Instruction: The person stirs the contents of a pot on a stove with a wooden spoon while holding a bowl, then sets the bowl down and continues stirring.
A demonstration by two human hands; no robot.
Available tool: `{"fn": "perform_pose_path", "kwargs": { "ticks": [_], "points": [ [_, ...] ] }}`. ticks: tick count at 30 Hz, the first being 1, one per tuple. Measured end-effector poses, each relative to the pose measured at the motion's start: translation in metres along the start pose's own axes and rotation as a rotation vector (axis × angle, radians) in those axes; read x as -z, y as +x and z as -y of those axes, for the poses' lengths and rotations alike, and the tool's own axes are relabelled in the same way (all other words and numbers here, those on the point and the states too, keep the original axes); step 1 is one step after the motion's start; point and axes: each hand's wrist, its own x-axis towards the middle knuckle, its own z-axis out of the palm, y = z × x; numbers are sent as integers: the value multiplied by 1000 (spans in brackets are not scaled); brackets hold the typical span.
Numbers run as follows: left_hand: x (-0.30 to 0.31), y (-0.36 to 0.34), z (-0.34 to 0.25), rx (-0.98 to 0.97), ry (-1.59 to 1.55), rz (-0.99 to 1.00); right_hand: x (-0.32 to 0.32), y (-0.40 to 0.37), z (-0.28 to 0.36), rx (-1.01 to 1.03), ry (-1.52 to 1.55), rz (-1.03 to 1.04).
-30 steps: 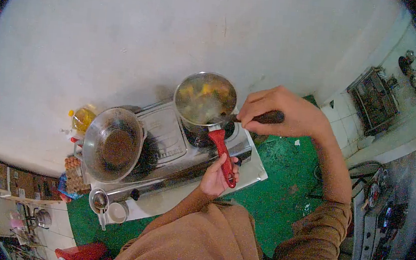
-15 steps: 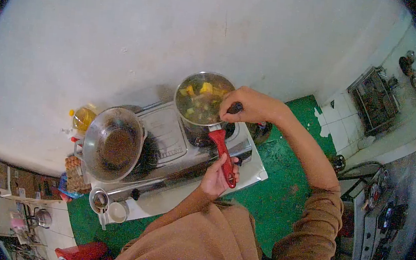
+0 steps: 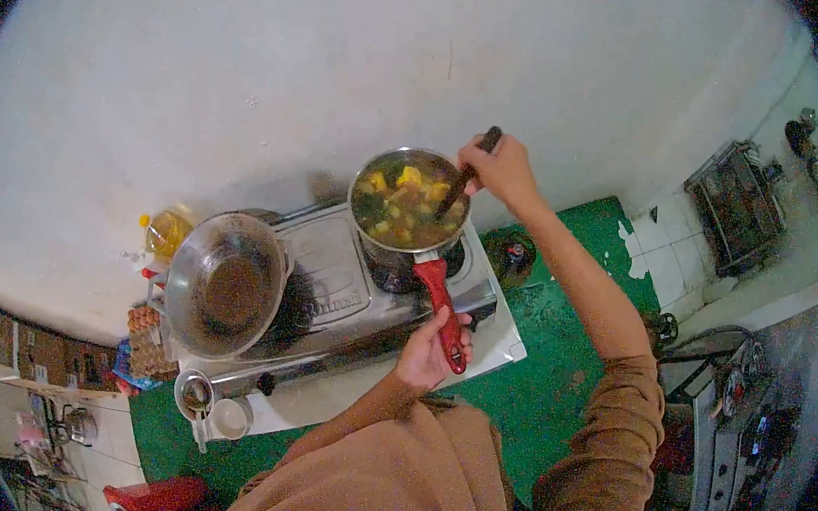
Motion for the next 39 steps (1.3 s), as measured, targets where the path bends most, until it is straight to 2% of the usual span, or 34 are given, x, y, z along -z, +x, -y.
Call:
{"fn": "perform_pose_path", "kwargs": {
  "ticks": [2, 6, 8, 12, 15, 17, 18, 20, 21, 23, 29, 39],
  "points": [
    [-1, -1, 0, 10, 6, -16, 7, 1, 1, -34, 157, -132],
    [1, 0, 1, 15, 16, -27, 21, -4, 14, -26, 161, -152],
    [2, 1, 1, 16, 13, -9, 24, -8, 24, 54, 231, -222],
    [1, 1, 0, 16, -7, 18, 30, -16, 40, 69, 255, -198],
    [1, -1, -1, 21, -6, 22, 35, -30, 57, 111, 208, -95],
    [2, 0, -1, 26, -13, 41, 36, -44, 73, 183, 23, 102],
    [2, 0, -1, 26, -14, 40, 36, -51, 80, 182, 24, 103],
    [2, 0, -2, 41, -2, 4, 35, -62, 91, 418, -140, 261],
    [2, 0, -2, 42, -2, 3, 35, -65, 96, 417, -140, 261],
    [2, 0, -2, 35, 5, 20, 37, -68, 102, 609, -229, 249],
    [4, 2, -1, 40, -7, 12, 30, -64, 103, 698, -269, 259],
    [0, 0, -2, 29, 0, 9, 5, -43, 60, 674, -316, 341]
  ]
}}
